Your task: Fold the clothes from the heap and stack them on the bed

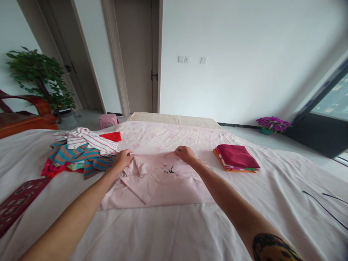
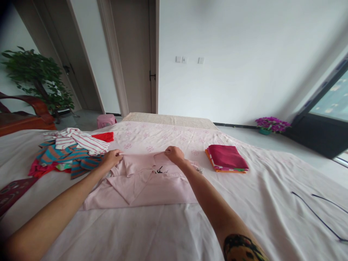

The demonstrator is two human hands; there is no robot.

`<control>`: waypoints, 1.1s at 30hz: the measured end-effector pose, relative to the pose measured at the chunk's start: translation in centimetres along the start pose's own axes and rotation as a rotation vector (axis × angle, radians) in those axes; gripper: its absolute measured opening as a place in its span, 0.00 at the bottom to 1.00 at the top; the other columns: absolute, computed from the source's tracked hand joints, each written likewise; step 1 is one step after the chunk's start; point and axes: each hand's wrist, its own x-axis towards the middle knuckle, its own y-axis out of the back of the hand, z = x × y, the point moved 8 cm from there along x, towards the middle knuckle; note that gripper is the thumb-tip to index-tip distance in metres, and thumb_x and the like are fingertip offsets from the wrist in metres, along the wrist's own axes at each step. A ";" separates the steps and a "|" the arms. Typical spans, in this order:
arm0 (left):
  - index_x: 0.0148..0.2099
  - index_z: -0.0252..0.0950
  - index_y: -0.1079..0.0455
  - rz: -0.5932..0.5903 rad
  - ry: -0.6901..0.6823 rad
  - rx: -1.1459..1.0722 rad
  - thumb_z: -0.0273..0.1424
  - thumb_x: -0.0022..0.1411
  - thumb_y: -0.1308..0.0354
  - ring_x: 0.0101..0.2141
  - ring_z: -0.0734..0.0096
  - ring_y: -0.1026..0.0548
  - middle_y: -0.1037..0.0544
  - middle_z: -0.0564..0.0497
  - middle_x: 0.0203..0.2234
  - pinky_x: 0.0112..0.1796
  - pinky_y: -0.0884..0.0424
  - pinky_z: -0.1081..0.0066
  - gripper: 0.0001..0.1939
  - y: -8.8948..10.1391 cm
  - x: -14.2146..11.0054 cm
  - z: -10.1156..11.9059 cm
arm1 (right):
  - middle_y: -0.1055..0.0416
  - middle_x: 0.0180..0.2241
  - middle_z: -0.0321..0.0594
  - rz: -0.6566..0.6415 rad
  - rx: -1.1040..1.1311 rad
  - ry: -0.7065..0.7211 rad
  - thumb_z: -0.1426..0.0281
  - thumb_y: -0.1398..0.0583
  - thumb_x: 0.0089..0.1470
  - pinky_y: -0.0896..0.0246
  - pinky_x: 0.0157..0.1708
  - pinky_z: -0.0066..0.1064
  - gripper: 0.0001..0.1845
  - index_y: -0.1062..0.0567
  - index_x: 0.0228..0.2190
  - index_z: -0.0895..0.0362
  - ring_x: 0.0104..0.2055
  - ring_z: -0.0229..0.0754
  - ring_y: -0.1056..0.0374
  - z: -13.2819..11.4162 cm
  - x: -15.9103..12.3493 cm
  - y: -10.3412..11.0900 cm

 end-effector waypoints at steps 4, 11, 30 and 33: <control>0.27 0.37 0.30 -0.041 0.098 -0.047 0.32 0.46 0.44 0.23 0.66 0.26 0.27 0.53 0.15 0.24 0.36 0.73 0.05 -0.3 0.8 -0.6 | 0.24 0.34 0.38 0.016 -0.010 -0.006 0.62 0.41 0.53 0.49 0.29 0.26 0.12 0.20 0.36 0.53 0.34 0.40 0.32 0.4 0.0 0.0; 0.34 0.34 0.33 -0.112 0.187 -0.215 0.35 0.51 0.46 0.25 0.68 0.23 0.26 0.52 0.22 0.22 0.35 0.76 0.10 -0.3 0.1 1.4 | 0.24 0.33 0.39 0.023 -0.003 0.002 0.62 0.42 0.54 0.47 0.30 0.27 0.12 0.21 0.35 0.53 0.34 0.40 0.32 0.8 -0.6 0.3; 0.43 0.39 0.30 -0.224 -0.382 0.181 0.37 0.61 0.50 0.38 0.68 0.25 0.22 0.49 0.39 0.42 0.30 0.72 0.12 3.5 -14.9 2.2 | 0.27 0.47 0.43 0.112 -0.114 0.584 0.80 0.42 0.48 0.43 0.51 0.39 0.22 0.25 0.45 0.53 0.49 0.46 0.35 0.8 -13.1 3.3; 0.42 0.39 0.30 -0.198 -0.428 0.215 0.36 0.61 0.50 0.37 0.69 0.24 0.22 0.49 0.39 0.41 0.30 0.73 0.11 3.2 -15.1 1.8 | 0.32 0.53 0.44 0.232 -0.207 0.377 0.80 0.42 0.46 0.46 0.54 0.42 0.29 0.28 0.51 0.53 0.55 0.49 0.39 5.0 -12.2 4.8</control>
